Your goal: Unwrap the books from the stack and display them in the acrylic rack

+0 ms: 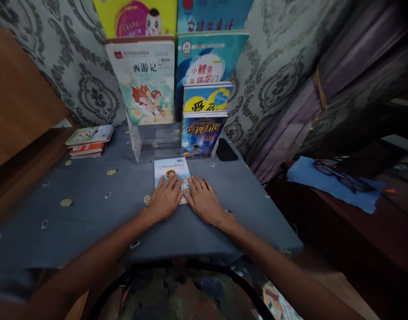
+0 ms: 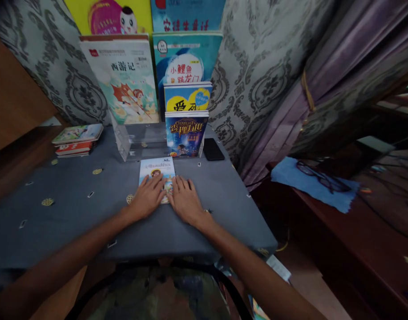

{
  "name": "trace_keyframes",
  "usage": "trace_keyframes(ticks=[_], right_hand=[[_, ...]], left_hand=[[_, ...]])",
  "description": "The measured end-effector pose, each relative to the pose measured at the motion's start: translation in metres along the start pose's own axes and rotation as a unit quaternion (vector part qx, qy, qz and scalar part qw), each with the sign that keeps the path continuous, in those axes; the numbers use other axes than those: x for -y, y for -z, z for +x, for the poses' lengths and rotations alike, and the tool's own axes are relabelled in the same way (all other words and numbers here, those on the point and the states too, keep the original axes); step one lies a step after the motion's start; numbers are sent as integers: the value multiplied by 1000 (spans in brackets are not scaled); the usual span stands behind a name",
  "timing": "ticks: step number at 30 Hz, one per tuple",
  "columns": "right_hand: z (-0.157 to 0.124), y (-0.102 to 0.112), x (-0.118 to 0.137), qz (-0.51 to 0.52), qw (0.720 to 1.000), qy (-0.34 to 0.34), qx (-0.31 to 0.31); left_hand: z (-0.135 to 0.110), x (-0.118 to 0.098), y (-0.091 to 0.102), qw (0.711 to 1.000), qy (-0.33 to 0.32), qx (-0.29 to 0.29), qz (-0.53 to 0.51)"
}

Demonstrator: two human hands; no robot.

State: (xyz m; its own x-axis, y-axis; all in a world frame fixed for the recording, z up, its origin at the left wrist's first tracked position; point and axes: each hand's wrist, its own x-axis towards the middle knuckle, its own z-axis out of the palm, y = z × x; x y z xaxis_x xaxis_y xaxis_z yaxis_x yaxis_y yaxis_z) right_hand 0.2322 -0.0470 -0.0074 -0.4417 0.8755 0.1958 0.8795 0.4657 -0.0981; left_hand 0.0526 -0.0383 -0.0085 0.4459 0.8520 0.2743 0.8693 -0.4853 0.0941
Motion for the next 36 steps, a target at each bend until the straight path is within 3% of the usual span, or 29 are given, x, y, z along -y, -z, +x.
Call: trace_keyframes(ticks=[3, 14, 24, 31, 36], right_hand=[[0, -1, 0, -9, 1000, 2, -4], [2, -12, -13, 3, 999, 24, -42], [6, -25, -30, 54, 995, 46, -73], [44, -18, -35, 85, 996, 21, -28], [73, -21, -27, 60, 998, -13, -26]], left_hand=[[-10, -9, -3, 1000, -18, -2, -15], [-8, -7, 12, 996, 8, 19, -83], [5, 27, 6, 993, 19, 35, -114], [15, 48, 4, 993, 41, -5, -113], [18, 55, 3, 989, 117, -55, -66]])
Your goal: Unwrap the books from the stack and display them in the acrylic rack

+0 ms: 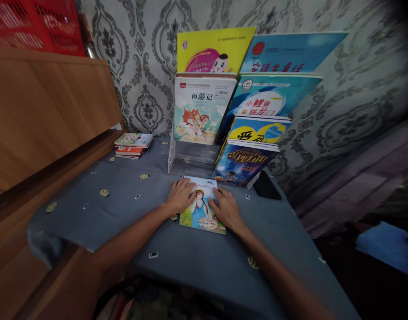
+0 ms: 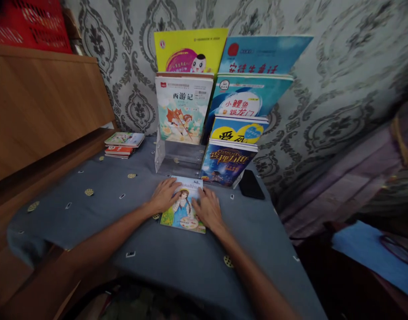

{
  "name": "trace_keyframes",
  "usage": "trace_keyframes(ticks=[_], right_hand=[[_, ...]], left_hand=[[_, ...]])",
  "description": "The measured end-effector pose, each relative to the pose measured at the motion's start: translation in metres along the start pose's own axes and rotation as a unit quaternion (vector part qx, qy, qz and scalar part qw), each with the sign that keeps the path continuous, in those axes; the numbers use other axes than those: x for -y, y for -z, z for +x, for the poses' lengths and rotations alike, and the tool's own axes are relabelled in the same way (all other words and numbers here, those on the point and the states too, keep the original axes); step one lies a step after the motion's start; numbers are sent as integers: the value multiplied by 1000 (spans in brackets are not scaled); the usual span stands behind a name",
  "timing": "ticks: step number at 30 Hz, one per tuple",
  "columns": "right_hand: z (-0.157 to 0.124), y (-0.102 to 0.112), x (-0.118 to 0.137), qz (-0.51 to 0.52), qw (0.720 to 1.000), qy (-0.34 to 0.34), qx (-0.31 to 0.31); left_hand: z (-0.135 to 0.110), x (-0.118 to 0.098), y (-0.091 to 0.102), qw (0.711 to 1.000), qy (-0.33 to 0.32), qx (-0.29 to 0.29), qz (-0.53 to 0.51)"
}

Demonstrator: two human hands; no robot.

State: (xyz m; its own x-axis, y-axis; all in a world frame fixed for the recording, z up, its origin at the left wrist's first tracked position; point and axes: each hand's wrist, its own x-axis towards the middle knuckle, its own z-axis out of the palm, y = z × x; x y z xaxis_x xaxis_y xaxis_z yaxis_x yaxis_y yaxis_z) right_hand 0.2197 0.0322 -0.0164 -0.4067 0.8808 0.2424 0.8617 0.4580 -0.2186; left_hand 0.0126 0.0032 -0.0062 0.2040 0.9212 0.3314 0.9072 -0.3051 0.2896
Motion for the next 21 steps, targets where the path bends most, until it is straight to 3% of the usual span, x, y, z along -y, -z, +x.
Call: trace_keyframes(ticks=[11, 21], right_hand=[[-1, -6, 11, -38, 999, -19, -17], [-1, -10, 15, -59, 997, -20, -39]], left_hand=[[2, -4, -1, 994, 89, 8, 59], [11, 20, -9, 990, 67, -12, -124]])
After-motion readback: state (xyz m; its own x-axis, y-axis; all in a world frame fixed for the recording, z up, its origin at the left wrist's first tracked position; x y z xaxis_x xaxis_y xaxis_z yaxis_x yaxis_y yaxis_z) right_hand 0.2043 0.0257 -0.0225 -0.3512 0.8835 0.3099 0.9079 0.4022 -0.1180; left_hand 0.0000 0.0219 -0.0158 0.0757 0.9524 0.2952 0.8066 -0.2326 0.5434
